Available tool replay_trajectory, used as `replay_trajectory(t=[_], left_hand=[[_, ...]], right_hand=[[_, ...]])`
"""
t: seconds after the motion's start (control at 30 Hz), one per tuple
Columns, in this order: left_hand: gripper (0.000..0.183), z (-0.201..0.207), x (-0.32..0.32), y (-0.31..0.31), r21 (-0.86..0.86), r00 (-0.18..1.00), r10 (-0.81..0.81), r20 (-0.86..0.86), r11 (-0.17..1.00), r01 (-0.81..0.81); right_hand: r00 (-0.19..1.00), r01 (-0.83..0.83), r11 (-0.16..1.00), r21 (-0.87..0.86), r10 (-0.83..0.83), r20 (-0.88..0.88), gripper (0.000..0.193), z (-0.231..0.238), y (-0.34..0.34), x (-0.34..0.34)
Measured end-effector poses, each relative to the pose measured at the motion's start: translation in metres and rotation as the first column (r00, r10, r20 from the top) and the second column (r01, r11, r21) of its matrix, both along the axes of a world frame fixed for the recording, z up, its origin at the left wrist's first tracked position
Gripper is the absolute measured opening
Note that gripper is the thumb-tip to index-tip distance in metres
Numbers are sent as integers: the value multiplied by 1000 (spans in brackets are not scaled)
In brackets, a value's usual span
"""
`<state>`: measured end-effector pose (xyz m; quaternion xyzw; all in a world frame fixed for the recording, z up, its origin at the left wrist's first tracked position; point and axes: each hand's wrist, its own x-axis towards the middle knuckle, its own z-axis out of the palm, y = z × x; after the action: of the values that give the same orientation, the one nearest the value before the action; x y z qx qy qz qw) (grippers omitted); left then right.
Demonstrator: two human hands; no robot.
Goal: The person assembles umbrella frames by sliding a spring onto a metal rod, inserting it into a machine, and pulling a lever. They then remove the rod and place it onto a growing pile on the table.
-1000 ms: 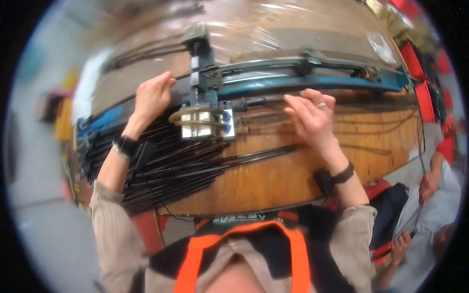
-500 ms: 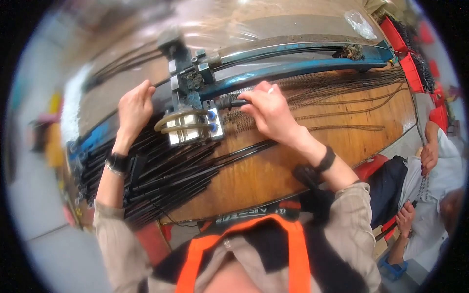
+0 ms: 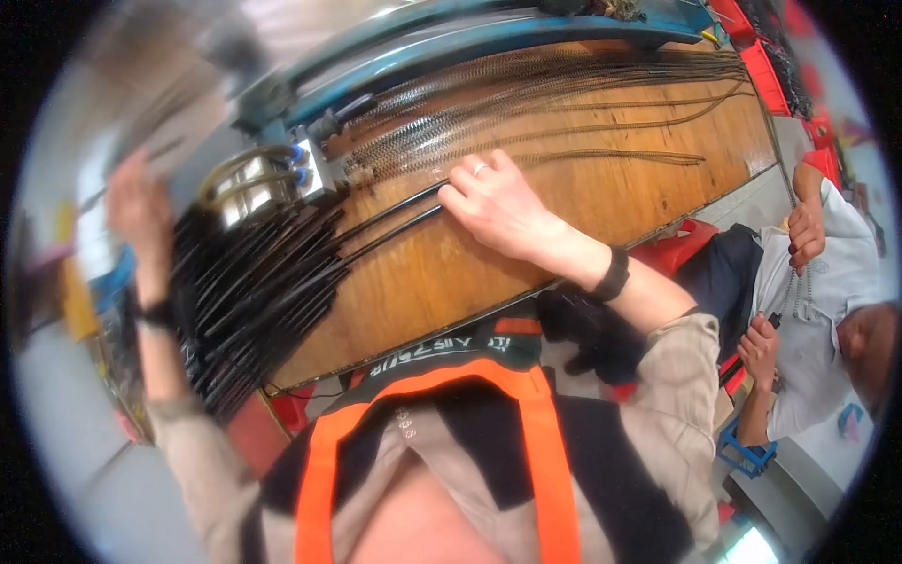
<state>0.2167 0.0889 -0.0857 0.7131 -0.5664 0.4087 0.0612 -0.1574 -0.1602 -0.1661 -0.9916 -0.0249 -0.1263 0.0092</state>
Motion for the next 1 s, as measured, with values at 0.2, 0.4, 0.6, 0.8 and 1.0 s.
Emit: replay_trajectory(t=[0.2, 0.4, 0.6, 0.8, 1.0], left_hand=[[32, -34, -230, -5, 134, 720, -60, -691, 968, 210], [29, 32, -193, 8, 156, 808, -34, -588, 976, 154], [21, 149, -98, 52, -76, 989, 39, -141, 996, -50], [23, 162, -51, 100, -171, 970, 148, -194, 968, -182], [23, 113, -49, 137, -141, 919, 228, -323, 948, -285]], right_hand=[[924, -48, 962, 269, -60, 378, 22, 5, 2, 2], [749, 100, 970, 220, -219, 626, 21, 6, -59, -21], [771, 263, 811, 523, -503, 391, 14, 12, -73, 13], [889, -286, 720, 632, -46, 456, 15, 79, -14, 188], [823, -451, 813, 369, 219, 523, 11, 75, 4, 258]])
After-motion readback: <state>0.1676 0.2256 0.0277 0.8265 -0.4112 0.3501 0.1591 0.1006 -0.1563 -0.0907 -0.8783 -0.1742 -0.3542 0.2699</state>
